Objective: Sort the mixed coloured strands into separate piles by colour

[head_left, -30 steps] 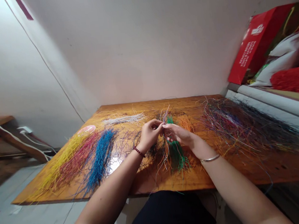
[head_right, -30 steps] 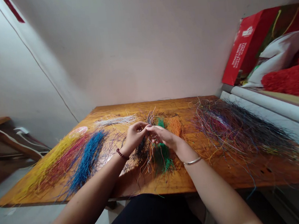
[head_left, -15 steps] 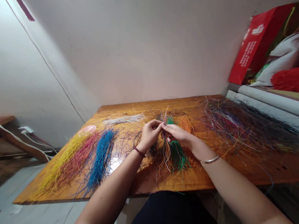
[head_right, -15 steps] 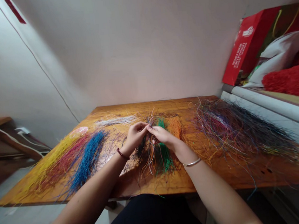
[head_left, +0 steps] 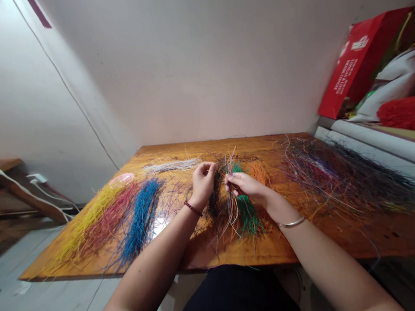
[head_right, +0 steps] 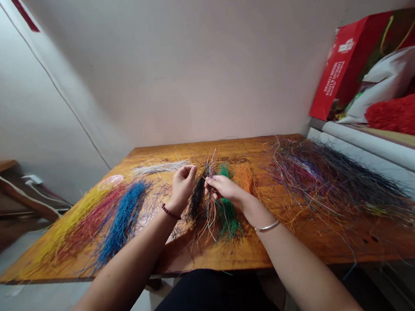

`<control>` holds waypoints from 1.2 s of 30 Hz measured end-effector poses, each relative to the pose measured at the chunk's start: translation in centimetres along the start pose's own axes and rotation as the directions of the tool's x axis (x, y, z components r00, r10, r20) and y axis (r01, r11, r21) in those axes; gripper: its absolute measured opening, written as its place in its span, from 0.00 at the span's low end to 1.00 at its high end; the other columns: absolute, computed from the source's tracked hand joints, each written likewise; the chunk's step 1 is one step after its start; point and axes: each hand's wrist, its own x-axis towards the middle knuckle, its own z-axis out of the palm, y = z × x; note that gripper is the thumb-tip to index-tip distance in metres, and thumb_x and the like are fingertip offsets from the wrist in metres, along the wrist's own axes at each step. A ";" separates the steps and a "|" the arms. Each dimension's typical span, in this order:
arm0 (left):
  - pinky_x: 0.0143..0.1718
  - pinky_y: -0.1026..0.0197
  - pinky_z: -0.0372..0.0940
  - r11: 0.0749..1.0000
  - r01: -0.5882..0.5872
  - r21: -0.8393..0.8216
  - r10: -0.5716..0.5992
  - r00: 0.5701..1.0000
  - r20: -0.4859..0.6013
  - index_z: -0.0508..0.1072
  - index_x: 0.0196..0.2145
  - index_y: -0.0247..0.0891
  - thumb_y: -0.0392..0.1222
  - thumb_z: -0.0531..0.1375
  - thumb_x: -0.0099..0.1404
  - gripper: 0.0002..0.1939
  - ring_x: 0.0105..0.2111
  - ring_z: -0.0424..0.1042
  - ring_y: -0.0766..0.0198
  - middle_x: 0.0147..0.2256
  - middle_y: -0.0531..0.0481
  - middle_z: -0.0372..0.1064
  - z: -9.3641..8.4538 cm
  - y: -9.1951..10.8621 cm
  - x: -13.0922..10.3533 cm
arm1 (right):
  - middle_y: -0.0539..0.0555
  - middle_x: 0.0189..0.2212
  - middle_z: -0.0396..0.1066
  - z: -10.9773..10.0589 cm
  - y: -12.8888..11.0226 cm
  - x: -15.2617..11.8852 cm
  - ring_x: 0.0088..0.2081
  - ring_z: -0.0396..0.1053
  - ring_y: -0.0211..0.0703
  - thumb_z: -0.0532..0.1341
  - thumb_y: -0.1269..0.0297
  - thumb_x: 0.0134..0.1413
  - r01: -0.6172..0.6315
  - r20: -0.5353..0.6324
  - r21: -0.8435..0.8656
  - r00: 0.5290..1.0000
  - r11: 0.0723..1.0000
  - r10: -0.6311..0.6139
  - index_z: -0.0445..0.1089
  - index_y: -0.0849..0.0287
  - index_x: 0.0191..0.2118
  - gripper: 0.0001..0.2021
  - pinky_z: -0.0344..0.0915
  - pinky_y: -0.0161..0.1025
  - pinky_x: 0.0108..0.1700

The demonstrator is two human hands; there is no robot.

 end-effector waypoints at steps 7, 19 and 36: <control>0.38 0.64 0.64 1.000 -0.014 0.003 0.015 0.983 -0.185 0.71 0.33 0.34 0.55 0.61 0.62 0.18 0.35 0.69 0.64 0.34 0.46 0.71 -0.4 0.3 0.4 | 0.51 0.24 0.70 0.0 0.0 0.0 0.17 0.58 0.29 0.62 0.45 0.53 0.024 0.024 -0.004 0.999 1.000 -0.024 0.64 0.61 0.30 0.21 0.51 0.30 0.19; 0.37 0.64 0.65 0.991 0.125 -0.043 -0.107 0.952 0.286 0.76 0.33 0.33 0.54 0.63 0.61 0.18 0.33 0.71 0.65 0.34 0.45 0.74 0.2 1.1 -0.2 | 0.51 0.24 0.70 0.1 -0.5 -0.2 0.18 0.58 0.29 0.60 0.52 0.57 -0.002 -0.034 0.024 0.999 1.000 0.003 0.65 0.61 0.30 0.15 0.51 0.31 0.20; 0.49 0.55 0.66 0.988 0.072 -0.138 -0.075 0.997 -0.016 0.76 0.36 0.33 0.51 0.67 0.57 0.17 0.43 0.74 0.58 0.41 0.40 0.75 -1.1 1.3 0.9 | 0.49 0.23 0.68 0.2 -0.4 -0.2 0.18 0.56 0.30 0.62 0.48 0.53 0.012 -0.037 0.068 0.999 0.998 -0.010 0.64 0.60 0.29 0.18 0.51 0.32 0.20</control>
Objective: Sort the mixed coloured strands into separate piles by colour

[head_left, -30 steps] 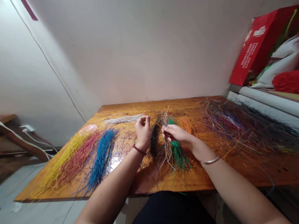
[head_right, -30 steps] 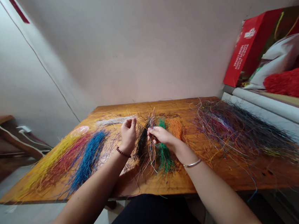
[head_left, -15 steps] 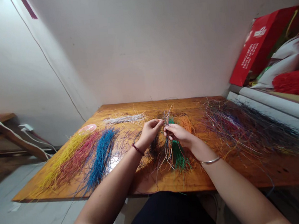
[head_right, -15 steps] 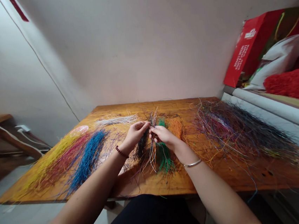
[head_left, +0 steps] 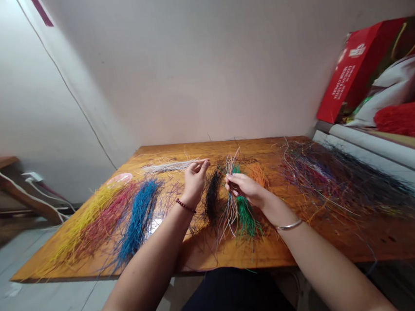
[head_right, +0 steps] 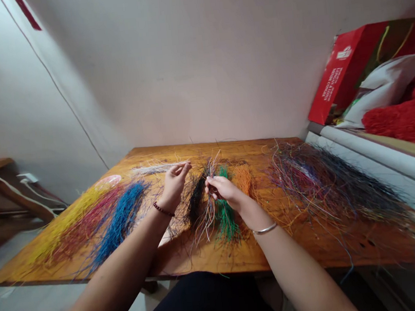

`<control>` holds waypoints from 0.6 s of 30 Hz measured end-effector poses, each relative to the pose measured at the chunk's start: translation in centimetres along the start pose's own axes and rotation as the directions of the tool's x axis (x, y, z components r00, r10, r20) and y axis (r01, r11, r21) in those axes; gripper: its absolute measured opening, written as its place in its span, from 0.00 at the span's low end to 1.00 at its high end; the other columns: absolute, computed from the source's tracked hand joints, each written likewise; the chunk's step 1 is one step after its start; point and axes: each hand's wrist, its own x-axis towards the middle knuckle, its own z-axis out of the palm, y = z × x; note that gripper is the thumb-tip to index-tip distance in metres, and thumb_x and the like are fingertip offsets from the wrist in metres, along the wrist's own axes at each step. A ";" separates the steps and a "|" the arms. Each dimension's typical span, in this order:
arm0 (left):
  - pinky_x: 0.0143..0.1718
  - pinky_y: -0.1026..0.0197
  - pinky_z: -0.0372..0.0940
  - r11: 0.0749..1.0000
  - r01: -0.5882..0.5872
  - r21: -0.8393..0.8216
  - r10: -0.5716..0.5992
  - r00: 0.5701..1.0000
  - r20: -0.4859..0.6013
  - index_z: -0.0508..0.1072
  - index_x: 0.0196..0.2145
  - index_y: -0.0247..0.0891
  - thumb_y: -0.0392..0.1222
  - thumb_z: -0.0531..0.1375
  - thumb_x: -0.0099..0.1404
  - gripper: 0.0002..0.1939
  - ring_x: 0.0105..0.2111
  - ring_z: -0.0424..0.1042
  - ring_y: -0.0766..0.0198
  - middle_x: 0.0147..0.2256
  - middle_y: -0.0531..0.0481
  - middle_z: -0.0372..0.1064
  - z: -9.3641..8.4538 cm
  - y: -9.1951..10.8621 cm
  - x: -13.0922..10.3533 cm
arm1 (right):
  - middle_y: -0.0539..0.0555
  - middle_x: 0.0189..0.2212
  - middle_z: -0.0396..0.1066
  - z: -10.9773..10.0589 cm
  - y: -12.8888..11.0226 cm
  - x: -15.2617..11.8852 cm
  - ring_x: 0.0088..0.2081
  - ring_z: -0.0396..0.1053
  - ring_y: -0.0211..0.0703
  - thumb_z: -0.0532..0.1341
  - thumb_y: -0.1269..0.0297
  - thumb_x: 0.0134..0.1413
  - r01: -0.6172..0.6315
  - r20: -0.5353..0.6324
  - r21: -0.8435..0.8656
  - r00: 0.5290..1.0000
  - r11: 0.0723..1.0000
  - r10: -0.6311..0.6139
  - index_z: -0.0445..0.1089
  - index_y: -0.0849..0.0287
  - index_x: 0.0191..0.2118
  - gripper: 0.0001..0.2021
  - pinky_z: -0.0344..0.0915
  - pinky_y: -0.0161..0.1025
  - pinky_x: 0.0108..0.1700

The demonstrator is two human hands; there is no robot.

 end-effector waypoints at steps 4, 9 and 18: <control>0.45 0.58 0.67 0.999 0.002 0.041 0.000 0.999 -0.046 0.77 0.39 0.33 0.53 0.65 0.59 0.19 0.44 0.73 0.58 0.43 0.39 0.75 -0.2 0.7 0.0 | 0.49 0.23 0.68 0.1 0.1 0.0 0.18 0.56 0.30 0.62 0.47 0.52 0.002 0.017 -0.024 1.000 1.000 -0.002 0.64 0.60 0.29 0.19 0.51 0.31 0.21; 0.39 0.61 0.68 0.993 0.099 0.058 -0.101 0.994 0.046 0.78 0.38 0.34 0.53 0.65 0.60 0.18 0.42 0.73 0.58 0.41 0.40 0.75 0.4 0.7 -0.5 | 0.49 0.23 0.68 -0.2 0.5 0.2 0.18 0.55 0.30 0.61 0.47 0.53 0.011 0.007 -0.018 1.000 1.000 -0.011 0.64 0.60 0.29 0.19 0.49 0.31 0.20; 0.47 0.59 0.67 0.996 0.087 0.024 -0.090 0.977 0.193 0.77 0.35 0.34 0.51 0.67 0.58 0.16 0.40 0.74 0.61 0.39 0.42 0.76 1.2 -0.7 -1.1 | 0.49 0.23 0.67 -0.1 0.2 0.0 0.18 0.56 0.30 0.62 0.51 0.53 0.001 -0.015 0.002 1.000 1.000 -0.001 0.63 0.60 0.29 0.16 0.50 0.31 0.21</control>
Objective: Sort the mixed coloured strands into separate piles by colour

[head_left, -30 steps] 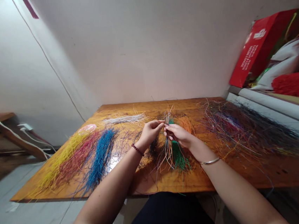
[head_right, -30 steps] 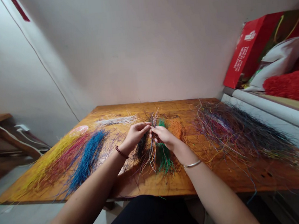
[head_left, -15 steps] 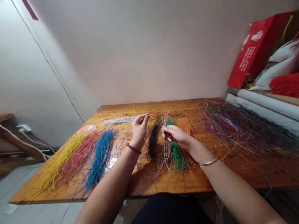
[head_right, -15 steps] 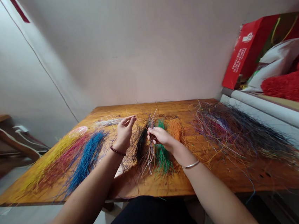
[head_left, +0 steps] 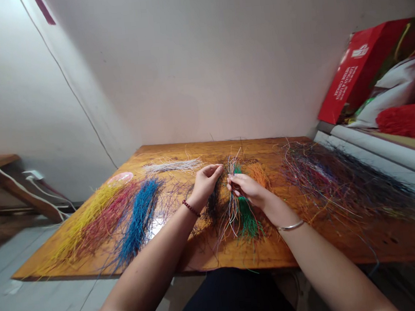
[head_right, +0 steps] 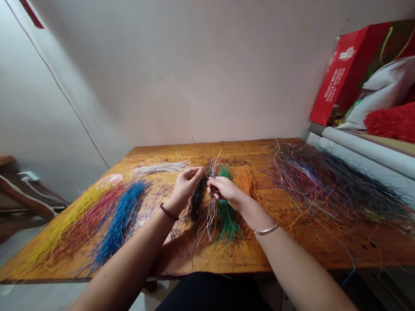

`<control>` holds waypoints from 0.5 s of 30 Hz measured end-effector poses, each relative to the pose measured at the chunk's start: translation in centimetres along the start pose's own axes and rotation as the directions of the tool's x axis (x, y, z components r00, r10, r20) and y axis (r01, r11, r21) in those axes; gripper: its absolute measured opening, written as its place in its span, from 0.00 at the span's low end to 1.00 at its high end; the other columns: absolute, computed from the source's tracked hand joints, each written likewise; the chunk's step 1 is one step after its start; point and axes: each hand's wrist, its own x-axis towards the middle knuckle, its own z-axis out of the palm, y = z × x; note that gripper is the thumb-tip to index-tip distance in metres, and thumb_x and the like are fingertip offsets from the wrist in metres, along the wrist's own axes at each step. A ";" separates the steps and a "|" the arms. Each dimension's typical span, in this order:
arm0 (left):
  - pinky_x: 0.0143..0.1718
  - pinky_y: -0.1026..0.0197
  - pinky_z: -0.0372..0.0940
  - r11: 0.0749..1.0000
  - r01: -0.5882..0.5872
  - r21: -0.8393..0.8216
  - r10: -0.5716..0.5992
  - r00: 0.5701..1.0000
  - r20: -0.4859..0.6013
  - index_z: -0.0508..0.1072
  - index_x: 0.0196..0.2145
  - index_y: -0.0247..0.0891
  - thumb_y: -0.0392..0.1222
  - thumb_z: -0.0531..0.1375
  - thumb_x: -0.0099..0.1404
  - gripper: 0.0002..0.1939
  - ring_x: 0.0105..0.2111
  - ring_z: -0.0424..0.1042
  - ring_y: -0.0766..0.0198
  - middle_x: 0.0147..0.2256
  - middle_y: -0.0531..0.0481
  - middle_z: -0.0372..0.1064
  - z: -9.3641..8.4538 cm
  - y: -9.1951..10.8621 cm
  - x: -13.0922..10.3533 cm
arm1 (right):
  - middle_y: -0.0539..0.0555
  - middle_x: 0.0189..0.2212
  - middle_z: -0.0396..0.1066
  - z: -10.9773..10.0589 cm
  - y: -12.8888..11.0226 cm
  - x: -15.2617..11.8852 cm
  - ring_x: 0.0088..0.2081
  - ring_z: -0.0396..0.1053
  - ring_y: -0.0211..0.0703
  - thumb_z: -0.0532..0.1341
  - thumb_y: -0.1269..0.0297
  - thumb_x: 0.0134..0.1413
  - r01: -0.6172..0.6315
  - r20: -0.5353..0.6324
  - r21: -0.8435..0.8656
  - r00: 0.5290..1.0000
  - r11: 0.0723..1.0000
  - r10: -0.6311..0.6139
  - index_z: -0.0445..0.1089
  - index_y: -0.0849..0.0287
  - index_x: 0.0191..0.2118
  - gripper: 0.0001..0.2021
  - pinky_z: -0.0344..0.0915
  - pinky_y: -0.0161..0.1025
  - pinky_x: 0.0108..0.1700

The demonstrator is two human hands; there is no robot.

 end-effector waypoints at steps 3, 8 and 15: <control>0.46 0.59 0.67 1.000 0.016 0.000 -0.016 0.999 0.040 0.78 0.35 0.33 0.52 0.66 0.57 0.17 0.39 0.74 0.61 0.38 0.42 0.76 0.4 0.0 -0.3 | 0.49 0.23 0.68 0.0 0.0 0.1 0.18 0.56 0.30 0.61 0.54 0.55 -0.015 -0.028 0.013 0.999 1.000 0.015 0.63 0.60 0.29 0.14 0.51 0.31 0.20; 0.46 0.58 0.67 0.999 0.029 -0.026 -0.027 0.997 0.072 0.78 0.35 0.33 0.52 0.67 0.56 0.18 0.38 0.74 0.60 0.36 0.42 0.76 0.9 -0.1 -0.7 | 0.49 0.23 0.68 0.0 0.0 0.1 0.17 0.55 0.29 0.59 0.58 0.58 -0.050 -0.064 0.040 0.997 0.998 0.053 0.64 0.60 0.30 0.11 0.51 0.30 0.20; 0.43 0.58 0.68 0.994 0.015 -0.110 -0.018 1.000 -0.020 0.79 0.37 0.32 0.54 0.67 0.56 0.20 0.37 0.74 0.59 0.36 0.41 0.76 1.5 -0.4 -1.1 | 0.49 0.22 0.69 0.2 0.1 0.1 0.17 0.57 0.29 0.57 0.59 0.60 -0.037 -0.022 0.062 0.999 0.997 0.038 0.65 0.61 0.31 0.11 0.53 0.29 0.20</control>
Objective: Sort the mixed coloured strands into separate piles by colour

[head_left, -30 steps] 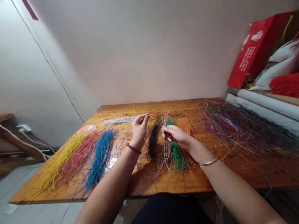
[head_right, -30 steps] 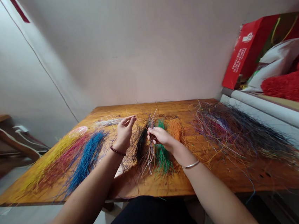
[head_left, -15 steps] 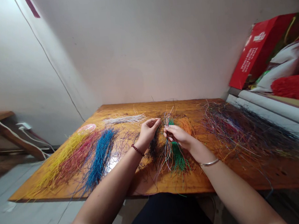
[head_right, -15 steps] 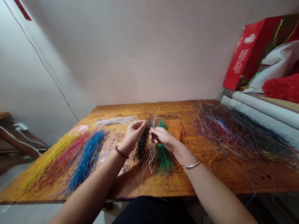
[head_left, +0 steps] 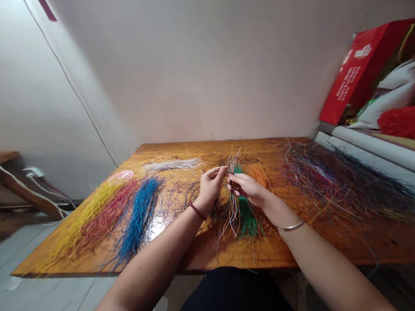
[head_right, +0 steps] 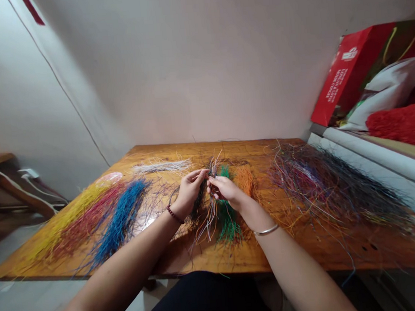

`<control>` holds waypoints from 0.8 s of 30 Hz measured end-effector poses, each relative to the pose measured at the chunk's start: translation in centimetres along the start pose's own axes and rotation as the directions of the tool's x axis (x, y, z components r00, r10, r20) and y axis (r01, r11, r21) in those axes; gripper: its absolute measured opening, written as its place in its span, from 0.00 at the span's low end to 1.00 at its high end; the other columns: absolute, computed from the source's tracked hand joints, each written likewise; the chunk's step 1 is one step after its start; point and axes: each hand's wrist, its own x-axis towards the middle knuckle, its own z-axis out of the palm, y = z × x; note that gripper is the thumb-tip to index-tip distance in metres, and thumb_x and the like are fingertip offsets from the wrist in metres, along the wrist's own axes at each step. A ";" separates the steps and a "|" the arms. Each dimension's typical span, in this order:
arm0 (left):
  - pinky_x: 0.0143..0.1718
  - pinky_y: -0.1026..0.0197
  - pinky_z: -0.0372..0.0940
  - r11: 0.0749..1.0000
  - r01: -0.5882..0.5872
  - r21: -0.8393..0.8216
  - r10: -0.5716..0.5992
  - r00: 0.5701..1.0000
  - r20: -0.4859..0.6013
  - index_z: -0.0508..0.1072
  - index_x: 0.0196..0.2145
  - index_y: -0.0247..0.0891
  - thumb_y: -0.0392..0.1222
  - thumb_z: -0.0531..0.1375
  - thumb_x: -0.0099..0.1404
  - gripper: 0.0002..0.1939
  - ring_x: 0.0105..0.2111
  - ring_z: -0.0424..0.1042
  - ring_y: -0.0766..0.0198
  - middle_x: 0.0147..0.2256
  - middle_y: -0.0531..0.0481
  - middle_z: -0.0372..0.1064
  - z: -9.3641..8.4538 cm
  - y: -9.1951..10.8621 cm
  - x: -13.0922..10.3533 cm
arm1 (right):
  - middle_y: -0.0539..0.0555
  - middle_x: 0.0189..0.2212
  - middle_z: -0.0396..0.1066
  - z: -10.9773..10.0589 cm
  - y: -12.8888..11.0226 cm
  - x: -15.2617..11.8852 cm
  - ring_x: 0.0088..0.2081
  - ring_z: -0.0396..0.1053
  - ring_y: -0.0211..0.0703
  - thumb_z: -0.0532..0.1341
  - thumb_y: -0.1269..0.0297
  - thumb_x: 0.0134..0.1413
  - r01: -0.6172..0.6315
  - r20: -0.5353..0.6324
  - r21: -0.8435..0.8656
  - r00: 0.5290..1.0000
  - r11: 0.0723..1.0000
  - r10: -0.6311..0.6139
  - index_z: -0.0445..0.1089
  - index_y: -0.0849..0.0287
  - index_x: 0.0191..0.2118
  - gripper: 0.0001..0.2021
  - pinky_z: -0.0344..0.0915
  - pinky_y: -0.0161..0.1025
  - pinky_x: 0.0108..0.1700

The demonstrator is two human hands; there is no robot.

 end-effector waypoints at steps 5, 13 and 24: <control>0.44 0.59 0.67 0.997 -0.070 -0.014 0.069 0.994 -0.086 0.78 0.36 0.32 0.53 0.67 0.56 0.19 0.39 0.74 0.59 0.37 0.42 0.76 -0.2 0.0 0.2 | 0.50 0.23 0.70 0.0 -0.3 -0.1 0.17 0.58 0.29 0.57 0.59 0.60 0.014 -0.002 -0.026 1.000 1.000 -0.014 0.66 0.61 0.29 0.12 0.54 0.29 0.19; 0.38 0.64 0.65 0.996 -0.085 0.042 0.094 0.936 -0.339 0.76 0.37 0.33 0.54 0.64 0.60 0.18 0.36 0.72 0.64 0.38 0.41 0.75 -2.4 1.4 1.6 | 0.53 0.24 0.73 0.0 -0.7 -0.3 0.15 0.58 0.28 0.54 0.64 0.64 -0.045 -0.059 -0.061 0.997 0.997 0.041 0.69 0.63 0.28 0.14 0.53 0.29 0.18; 0.32 0.66 0.63 0.997 -0.075 -0.009 0.062 0.876 -0.479 0.76 0.42 0.34 0.53 0.64 0.60 0.20 0.29 0.69 0.69 0.41 0.39 0.74 -4.5 3.2 2.8 | 0.54 0.23 0.73 -0.1 -0.5 0.0 0.15 0.57 0.29 0.56 0.63 0.62 -0.102 -0.101 -0.023 0.990 0.995 0.099 0.68 0.62 0.28 0.12 0.51 0.29 0.18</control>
